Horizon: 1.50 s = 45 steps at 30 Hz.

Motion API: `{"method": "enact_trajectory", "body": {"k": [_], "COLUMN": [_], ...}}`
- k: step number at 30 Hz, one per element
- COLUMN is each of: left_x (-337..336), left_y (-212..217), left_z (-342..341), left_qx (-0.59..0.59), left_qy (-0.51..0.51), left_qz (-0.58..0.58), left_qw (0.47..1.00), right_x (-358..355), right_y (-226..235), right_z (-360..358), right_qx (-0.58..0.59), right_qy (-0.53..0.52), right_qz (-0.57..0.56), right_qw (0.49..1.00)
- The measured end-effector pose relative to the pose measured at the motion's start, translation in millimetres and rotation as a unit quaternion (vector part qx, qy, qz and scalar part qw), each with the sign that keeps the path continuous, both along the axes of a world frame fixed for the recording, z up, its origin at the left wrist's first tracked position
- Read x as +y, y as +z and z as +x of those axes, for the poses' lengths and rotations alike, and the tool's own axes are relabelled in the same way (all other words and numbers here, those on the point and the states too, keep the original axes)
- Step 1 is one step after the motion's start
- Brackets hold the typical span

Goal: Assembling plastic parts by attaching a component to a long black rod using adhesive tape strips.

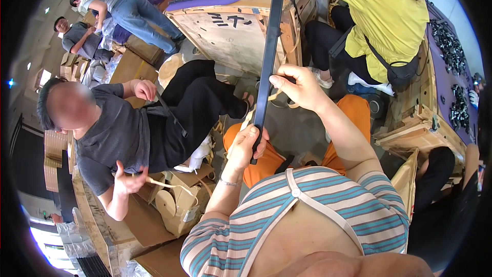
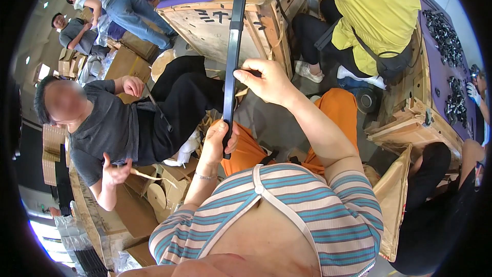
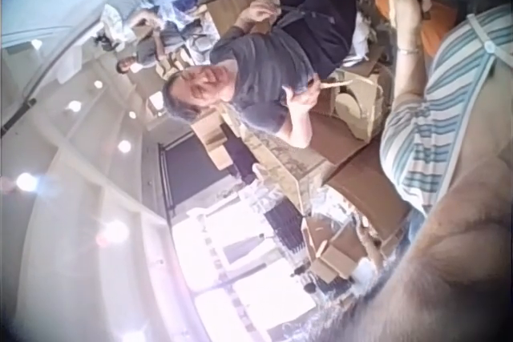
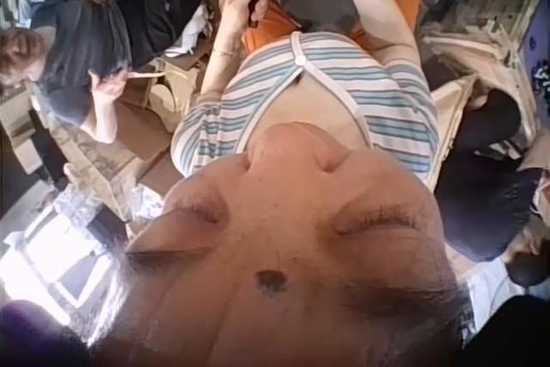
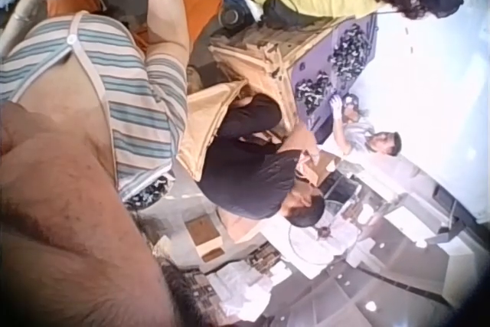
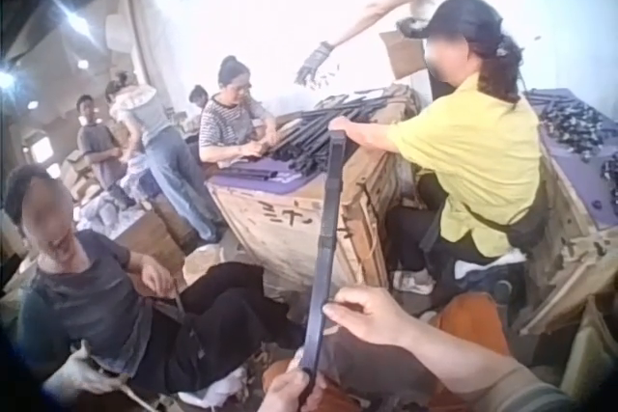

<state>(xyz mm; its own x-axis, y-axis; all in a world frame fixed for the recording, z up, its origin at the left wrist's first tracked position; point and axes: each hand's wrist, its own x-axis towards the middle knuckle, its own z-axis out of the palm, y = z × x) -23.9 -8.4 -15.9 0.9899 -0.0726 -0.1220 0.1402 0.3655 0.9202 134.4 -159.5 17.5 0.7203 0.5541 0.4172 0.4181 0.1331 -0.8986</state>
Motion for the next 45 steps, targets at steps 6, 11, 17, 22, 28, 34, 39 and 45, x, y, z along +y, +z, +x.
{"method": "enact_trajectory", "body": {"k": [6, 11, 17, 22, 28, 34, 39, 45], "left_x": [0.5, 1.8, -5.1, -18.2, -9.8, 1.5, 4.3, 3.2], "left_y": [-3.9, -4.3, 22.6, 15.5, 28.5, 42.1, 48.1, 47.9], "left_z": [-0.6, -0.4, 11.0, 30.0, 29.1, 18.0, 13.0, 14.2], "left_qx": [-0.015, -0.016, 0.065, -0.087, -0.064, -0.069, -0.082, -0.127], "left_qy": [0.012, 0.016, 0.030, 0.246, 0.199, 0.046, -0.008, -0.057], "left_qz": [0.052, 0.056, 0.085, 0.209, 0.098, -0.070, -0.099, -0.123], "left_qw": [0.998, 0.998, 0.994, 0.943, 0.973, 0.994, 0.992, 0.983], "right_x": [6.1, 14.5, 11.8, 18.7, 5.6, -13.5, -18.1, -15.6], "right_y": [-0.4, 1.6, 13.4, 15.8, 23.3, 35.9, 41.0, 43.0], "right_z": [0.8, -2.9, -8.5, -25.0, -24.0, -27.0, -28.4, -32.0], "right_qx": [0.035, 0.017, -0.058, -0.068, -0.074, -0.028, -0.053, -0.020], "right_qy": [0.006, 0.017, -0.054, -0.060, -0.028, 0.005, 0.005, 0.021], "right_qz": [-0.008, 0.071, 0.033, 0.030, -0.013, -0.017, -0.022, -0.001], "right_qw": [0.999, 0.997, 0.996, 0.995, 0.997, 0.999, 0.998, 1.000]}}
